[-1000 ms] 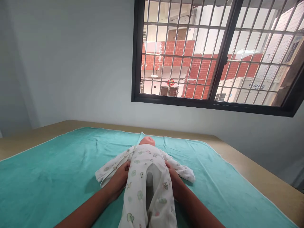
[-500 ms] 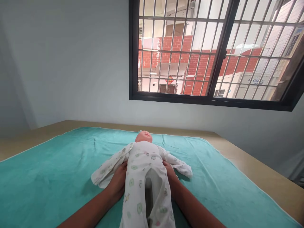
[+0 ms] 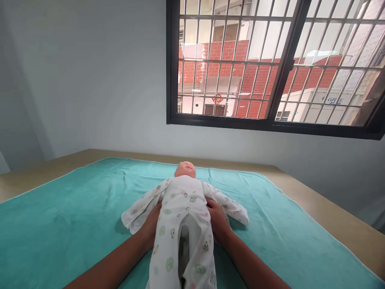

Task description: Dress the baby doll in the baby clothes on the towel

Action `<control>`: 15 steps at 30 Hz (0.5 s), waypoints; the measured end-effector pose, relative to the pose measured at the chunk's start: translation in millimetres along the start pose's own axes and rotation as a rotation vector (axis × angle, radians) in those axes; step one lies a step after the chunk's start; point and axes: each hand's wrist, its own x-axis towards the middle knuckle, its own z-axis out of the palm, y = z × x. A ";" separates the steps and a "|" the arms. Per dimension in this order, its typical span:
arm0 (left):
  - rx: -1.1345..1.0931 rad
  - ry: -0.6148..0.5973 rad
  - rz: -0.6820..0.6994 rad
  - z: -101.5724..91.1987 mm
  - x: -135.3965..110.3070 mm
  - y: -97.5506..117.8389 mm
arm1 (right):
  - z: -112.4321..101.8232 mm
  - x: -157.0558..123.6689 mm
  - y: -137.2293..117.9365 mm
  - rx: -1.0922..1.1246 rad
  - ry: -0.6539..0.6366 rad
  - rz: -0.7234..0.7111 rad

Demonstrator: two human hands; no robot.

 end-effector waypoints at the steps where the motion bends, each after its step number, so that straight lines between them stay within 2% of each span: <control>1: 0.024 0.020 0.005 2.5 -1.0 1.7 | -0.9 0.2 0.3 -0.052 0.038 -0.037; 4: 0.076 0.026 0.023 9.6 -4.7 6.1 | -2.8 1.7 2.0 -0.172 0.137 -0.113; 7: 0.066 0.004 0.029 12.4 -6.3 7.6 | -4.5 4.8 6.0 -0.304 0.179 -0.148; 13: 0.000 0.024 0.046 5.1 -0.2 0.8 | -12.2 12.5 5.3 -0.706 0.149 -0.101; 15: 0.002 0.031 0.050 3.4 -0.2 0.4 | -15.0 14.6 4.7 -0.778 0.134 -0.072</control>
